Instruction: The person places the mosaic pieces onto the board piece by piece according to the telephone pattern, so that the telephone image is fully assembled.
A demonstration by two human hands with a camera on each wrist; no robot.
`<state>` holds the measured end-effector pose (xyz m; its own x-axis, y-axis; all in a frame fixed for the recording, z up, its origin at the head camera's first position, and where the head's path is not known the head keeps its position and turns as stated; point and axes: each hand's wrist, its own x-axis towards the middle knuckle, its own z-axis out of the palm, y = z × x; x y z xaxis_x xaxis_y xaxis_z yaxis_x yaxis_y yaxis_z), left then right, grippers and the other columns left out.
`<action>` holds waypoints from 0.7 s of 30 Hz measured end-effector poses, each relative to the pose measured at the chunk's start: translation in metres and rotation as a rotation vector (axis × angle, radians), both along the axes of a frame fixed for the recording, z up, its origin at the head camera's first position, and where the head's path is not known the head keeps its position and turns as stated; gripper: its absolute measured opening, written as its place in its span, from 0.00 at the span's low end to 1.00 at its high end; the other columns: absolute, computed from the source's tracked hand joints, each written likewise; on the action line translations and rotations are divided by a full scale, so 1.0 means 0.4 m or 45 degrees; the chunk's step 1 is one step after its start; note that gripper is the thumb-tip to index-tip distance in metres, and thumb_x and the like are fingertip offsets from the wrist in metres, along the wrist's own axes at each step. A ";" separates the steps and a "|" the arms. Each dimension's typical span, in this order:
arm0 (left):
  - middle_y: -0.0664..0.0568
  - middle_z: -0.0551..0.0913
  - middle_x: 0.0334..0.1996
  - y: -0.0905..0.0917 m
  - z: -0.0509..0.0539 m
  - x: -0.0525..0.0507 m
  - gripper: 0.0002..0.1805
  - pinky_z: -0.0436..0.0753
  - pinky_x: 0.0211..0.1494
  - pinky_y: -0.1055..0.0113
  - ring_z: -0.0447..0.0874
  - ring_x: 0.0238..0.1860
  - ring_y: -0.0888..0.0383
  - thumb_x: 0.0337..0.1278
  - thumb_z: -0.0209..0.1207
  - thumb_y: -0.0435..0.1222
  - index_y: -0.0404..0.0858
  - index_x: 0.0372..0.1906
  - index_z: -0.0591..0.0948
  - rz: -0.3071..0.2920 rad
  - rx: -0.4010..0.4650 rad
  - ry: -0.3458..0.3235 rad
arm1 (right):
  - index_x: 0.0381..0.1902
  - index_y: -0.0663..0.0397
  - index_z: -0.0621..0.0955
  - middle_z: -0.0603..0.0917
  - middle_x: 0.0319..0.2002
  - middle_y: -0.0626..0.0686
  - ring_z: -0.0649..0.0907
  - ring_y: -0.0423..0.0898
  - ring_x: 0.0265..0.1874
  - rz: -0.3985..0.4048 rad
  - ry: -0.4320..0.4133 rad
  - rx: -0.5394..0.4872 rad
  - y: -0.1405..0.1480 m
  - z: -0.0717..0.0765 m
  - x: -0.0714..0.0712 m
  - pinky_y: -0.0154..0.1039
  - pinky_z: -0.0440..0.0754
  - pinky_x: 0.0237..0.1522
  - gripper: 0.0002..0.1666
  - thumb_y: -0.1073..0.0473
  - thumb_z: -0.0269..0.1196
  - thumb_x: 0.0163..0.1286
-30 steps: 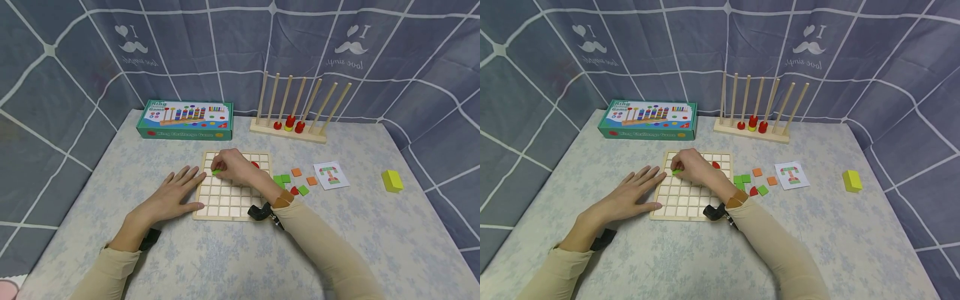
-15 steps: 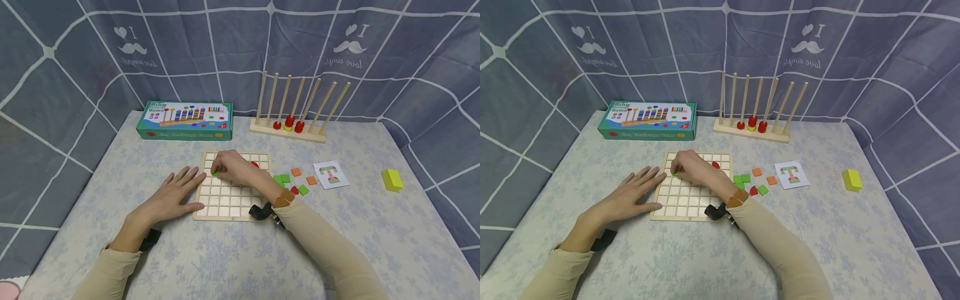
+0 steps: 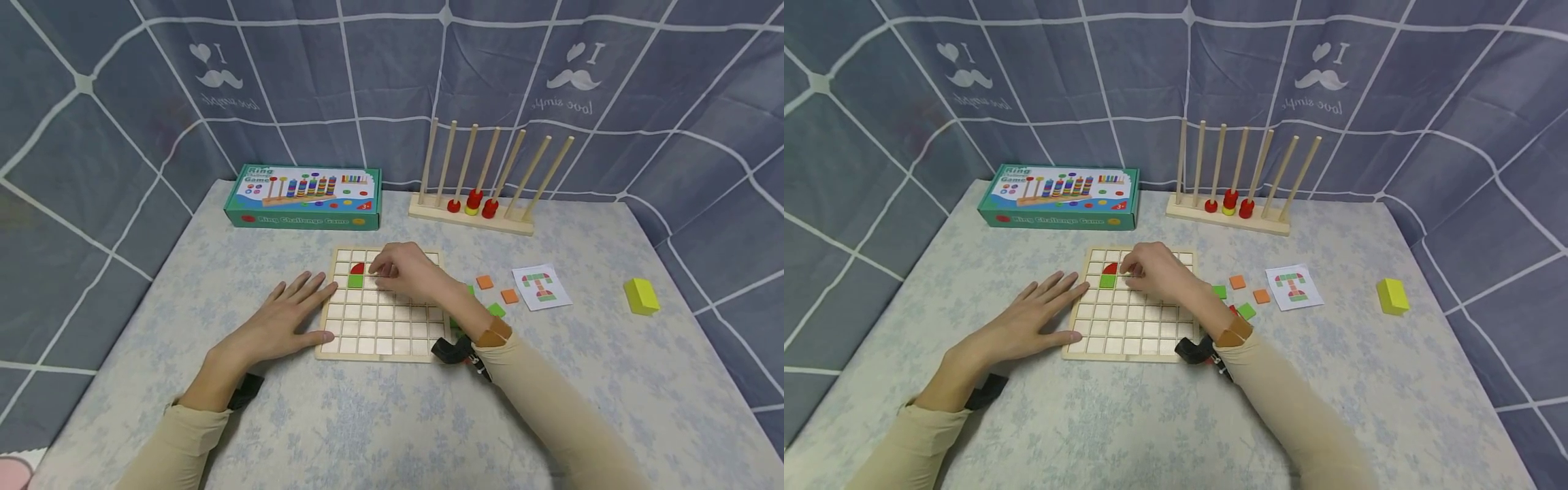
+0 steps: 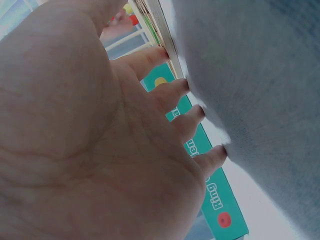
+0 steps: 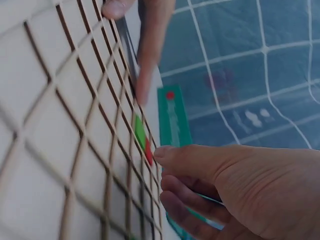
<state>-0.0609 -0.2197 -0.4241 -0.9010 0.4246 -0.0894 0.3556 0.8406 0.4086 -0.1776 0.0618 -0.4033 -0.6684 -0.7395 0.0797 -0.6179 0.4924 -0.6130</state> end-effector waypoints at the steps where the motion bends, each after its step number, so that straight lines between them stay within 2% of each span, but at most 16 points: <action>1: 0.39 0.54 0.85 0.001 0.000 0.000 0.48 0.46 0.80 0.26 0.45 0.85 0.33 0.68 0.65 0.58 0.46 0.85 0.59 0.000 0.001 -0.002 | 0.51 0.57 0.91 0.88 0.43 0.54 0.86 0.45 0.38 -0.018 -0.014 -0.006 0.017 0.002 -0.004 0.37 0.86 0.43 0.11 0.64 0.71 0.71; 6: 0.39 0.54 0.85 0.002 0.002 0.002 0.48 0.46 0.80 0.27 0.45 0.85 0.33 0.68 0.65 0.57 0.46 0.85 0.59 0.002 0.014 -0.007 | 0.50 0.57 0.91 0.88 0.41 0.52 0.86 0.47 0.38 -0.120 -0.063 -0.003 0.104 0.009 -0.022 0.41 0.87 0.44 0.11 0.63 0.71 0.71; 11: 0.40 0.53 0.85 0.003 0.005 0.004 0.48 0.45 0.81 0.28 0.45 0.85 0.33 0.69 0.65 0.58 0.47 0.85 0.59 0.005 0.016 -0.028 | 0.50 0.56 0.91 0.89 0.42 0.52 0.86 0.47 0.40 -0.203 -0.085 0.050 0.190 0.016 -0.023 0.46 0.87 0.45 0.12 0.63 0.73 0.69; 21: 0.41 0.52 0.86 0.002 0.001 -0.005 0.49 0.43 0.81 0.28 0.43 0.86 0.35 0.68 0.65 0.58 0.47 0.86 0.58 -0.001 0.010 -0.037 | 0.53 0.56 0.89 0.90 0.44 0.52 0.88 0.48 0.44 -0.266 -0.119 0.148 0.305 0.005 -0.012 0.50 0.87 0.51 0.16 0.61 0.75 0.68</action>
